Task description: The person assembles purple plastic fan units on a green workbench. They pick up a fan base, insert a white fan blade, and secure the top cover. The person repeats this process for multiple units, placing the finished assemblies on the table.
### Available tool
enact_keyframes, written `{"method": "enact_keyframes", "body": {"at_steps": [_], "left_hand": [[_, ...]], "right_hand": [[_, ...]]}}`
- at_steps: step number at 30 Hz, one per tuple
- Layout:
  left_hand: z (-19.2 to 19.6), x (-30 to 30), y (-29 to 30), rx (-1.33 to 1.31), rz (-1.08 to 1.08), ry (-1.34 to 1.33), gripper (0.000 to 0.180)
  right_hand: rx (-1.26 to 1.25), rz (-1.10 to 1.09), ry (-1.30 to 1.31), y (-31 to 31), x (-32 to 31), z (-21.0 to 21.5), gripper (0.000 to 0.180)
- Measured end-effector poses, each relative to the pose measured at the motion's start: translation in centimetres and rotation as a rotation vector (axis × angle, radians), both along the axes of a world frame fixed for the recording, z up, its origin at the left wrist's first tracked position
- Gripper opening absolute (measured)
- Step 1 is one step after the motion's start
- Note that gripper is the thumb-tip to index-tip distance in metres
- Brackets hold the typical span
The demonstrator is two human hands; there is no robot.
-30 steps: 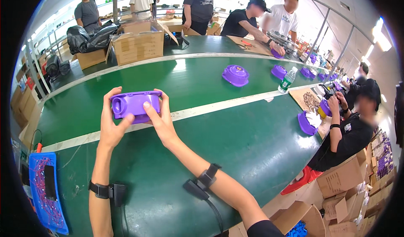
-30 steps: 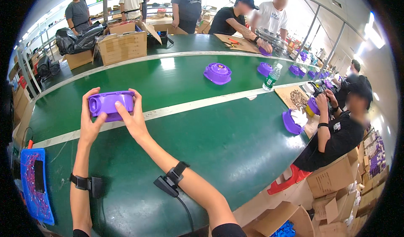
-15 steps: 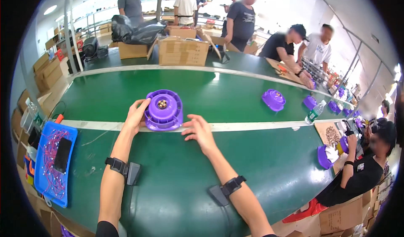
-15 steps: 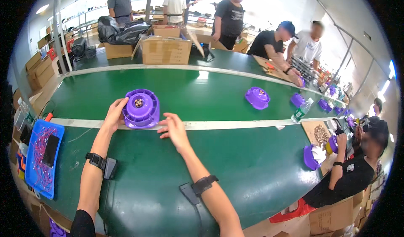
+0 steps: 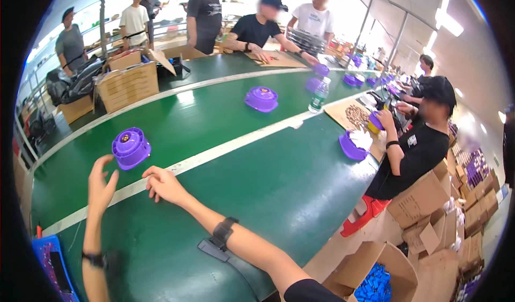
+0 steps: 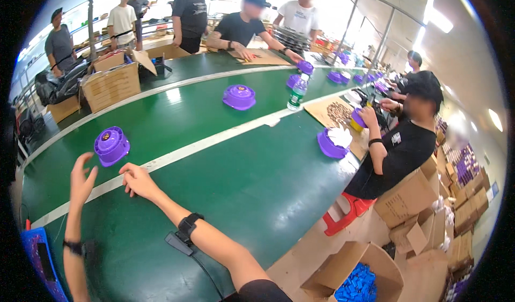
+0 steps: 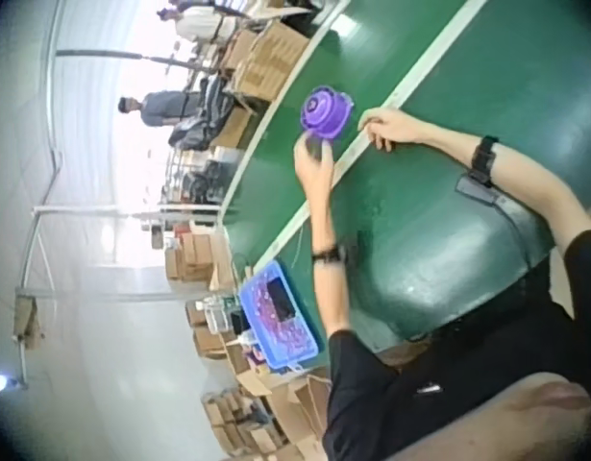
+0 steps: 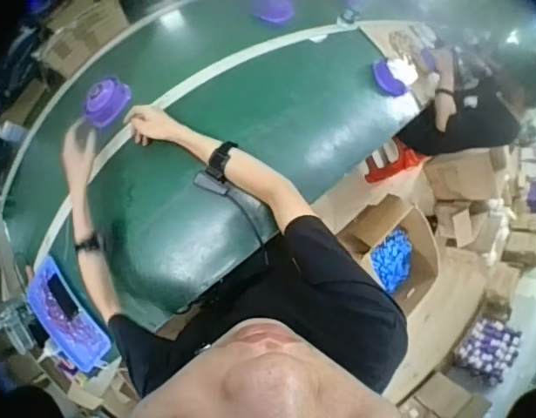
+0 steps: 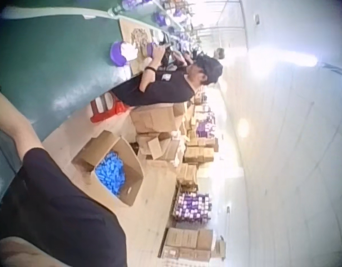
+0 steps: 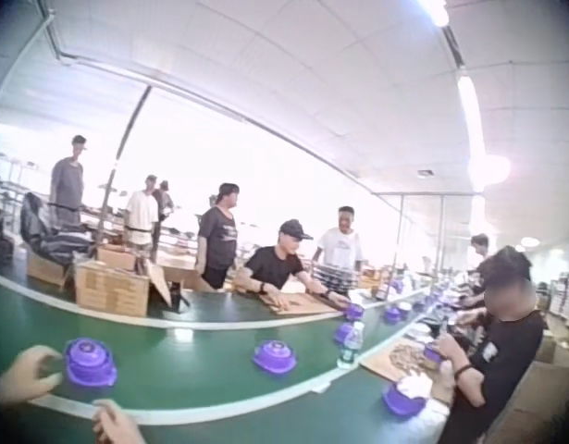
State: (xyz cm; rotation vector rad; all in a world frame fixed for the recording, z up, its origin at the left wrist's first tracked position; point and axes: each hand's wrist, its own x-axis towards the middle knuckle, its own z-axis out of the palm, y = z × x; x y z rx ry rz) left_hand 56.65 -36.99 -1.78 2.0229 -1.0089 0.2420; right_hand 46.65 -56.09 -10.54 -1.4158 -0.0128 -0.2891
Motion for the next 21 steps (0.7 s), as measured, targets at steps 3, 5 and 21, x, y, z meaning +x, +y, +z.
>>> {"method": "enact_keyframes", "body": {"at_steps": [3,5,21], "left_hand": [[3.4,-7.9,8.6,0.079,-0.008,0.063,0.020],[4.6,-13.2,18.6,0.118,0.106,0.036,0.007],[-16.9,-59.6,56.9,0.805,1.742,0.175,0.032]], "right_hand": [[-0.017,-0.012,0.015,-0.6,-0.5,0.1,0.023],[-0.027,0.038,0.012,0.8,0.8,1.2,0.023],[-0.546,0.015,0.043,-5.8,3.6,-4.6,0.023]]}}
